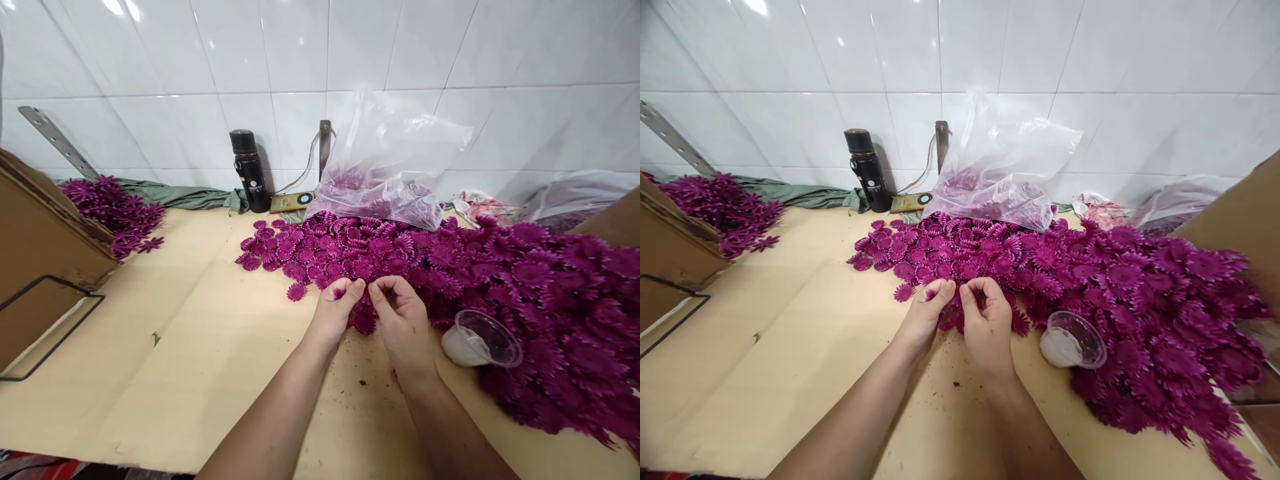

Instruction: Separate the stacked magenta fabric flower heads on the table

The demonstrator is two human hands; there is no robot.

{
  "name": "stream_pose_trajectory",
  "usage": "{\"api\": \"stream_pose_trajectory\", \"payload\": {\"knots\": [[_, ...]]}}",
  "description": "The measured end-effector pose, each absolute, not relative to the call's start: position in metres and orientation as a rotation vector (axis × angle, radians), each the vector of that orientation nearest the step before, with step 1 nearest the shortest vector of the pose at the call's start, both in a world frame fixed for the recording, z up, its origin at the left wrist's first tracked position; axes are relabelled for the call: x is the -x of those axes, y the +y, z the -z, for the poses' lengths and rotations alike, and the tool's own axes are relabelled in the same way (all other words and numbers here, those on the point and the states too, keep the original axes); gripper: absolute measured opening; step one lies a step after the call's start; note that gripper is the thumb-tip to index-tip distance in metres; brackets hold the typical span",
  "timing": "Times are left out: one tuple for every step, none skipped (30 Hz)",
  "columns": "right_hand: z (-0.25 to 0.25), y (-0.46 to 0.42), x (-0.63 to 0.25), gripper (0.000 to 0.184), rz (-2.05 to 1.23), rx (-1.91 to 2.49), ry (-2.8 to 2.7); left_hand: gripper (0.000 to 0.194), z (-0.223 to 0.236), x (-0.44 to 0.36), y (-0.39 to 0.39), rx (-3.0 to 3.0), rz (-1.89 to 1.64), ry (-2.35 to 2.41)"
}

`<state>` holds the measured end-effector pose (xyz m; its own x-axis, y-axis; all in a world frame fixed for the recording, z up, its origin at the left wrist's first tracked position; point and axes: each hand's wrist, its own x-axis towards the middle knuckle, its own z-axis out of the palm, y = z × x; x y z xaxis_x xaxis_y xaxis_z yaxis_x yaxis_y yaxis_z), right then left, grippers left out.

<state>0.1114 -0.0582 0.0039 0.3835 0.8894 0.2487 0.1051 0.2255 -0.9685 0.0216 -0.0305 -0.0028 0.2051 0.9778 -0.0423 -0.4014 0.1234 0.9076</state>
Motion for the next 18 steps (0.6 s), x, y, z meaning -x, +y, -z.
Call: {"api": "stream_pose_trajectory", "payload": {"knots": [[-0.005, -0.057, -0.111, 0.017, -0.712, 1.24, -1.048, 0.052, 0.002, -0.02, -0.03, -0.907, -1.194, 0.805], [-0.006, -0.057, -0.112, 0.017, -0.726, 1.244, -1.04, 0.052, 0.002, -0.018, -0.03, -0.892, -1.202, 0.811], [-0.007, -0.056, -0.113, 0.018, -0.748, 1.246, -1.035, 0.053, 0.002, -0.016, -0.029, -0.879, -1.204, 0.82], [-0.008, -0.055, -0.114, 0.019, -0.774, 1.243, -1.038, 0.053, 0.002, -0.013, -0.028, -0.871, -1.202, 0.83], [-0.009, -0.055, -0.116, 0.02, -0.804, 1.238, -1.057, 0.054, 0.002, -0.01, -0.028, -0.869, -1.193, 0.839], [-0.01, -0.056, -0.116, 0.022, -0.844, 1.231, -1.098, 0.054, 0.002, -0.008, -0.027, -0.874, -1.176, 0.843], [-0.011, -0.056, -0.116, 0.024, -0.889, 1.219, -1.153, 0.054, 0.002, -0.007, -0.027, -0.881, -1.155, 0.841], [-0.011, -0.057, -0.115, 0.024, -0.931, 1.204, -1.212, 0.054, 0.002, -0.006, -0.027, -0.887, -1.135, 0.833], [-0.011, -0.057, -0.114, 0.022, -0.964, 1.192, -1.263, 0.054, 0.003, -0.006, -0.027, -0.895, -1.115, 0.822], [-0.011, -0.058, -0.114, 0.02, -0.982, 1.184, -1.295, 0.054, 0.003, -0.006, -0.027, -0.902, -1.097, 0.81], [-0.011, -0.057, -0.114, 0.019, -0.976, 1.181, -1.295, 0.054, 0.003, -0.006, -0.028, -0.902, -1.089, 0.803], [-0.011, -0.057, -0.116, 0.019, -0.947, 1.181, -1.259, 0.054, 0.003, -0.006, -0.028, -0.894, -1.094, 0.803], [-0.012, -0.056, -0.119, 0.02, -0.908, 1.184, -1.192, 0.054, 0.003, -0.005, -0.028, -0.875, -1.112, 0.805], [-0.012, -0.055, -0.123, 0.021, -0.869, 1.181, -1.106, 0.054, 0.002, -0.004, -0.027, -0.846, -1.135, 0.807], [-0.013, -0.054, -0.128, 0.021, -0.832, 1.168, -1.014, 0.054, 0.001, -0.003, -0.026, -0.806, -1.168, 0.809], [-0.013, -0.054, -0.133, 0.022, -0.81, 1.152, -0.932, 0.053, 0.0, -0.001, -0.025, -0.765, -1.204, 0.808], [-0.013, -0.054, -0.137, 0.023, -0.813, 1.137, -0.875, 0.052, -0.001, 0.0, -0.024, -0.732, -1.24, 0.809], [-0.013, -0.055, -0.139, 0.023, -0.844, 1.127, -0.845, 0.05, -0.001, 0.001, -0.023, -0.718, -1.271, 0.814]]}}
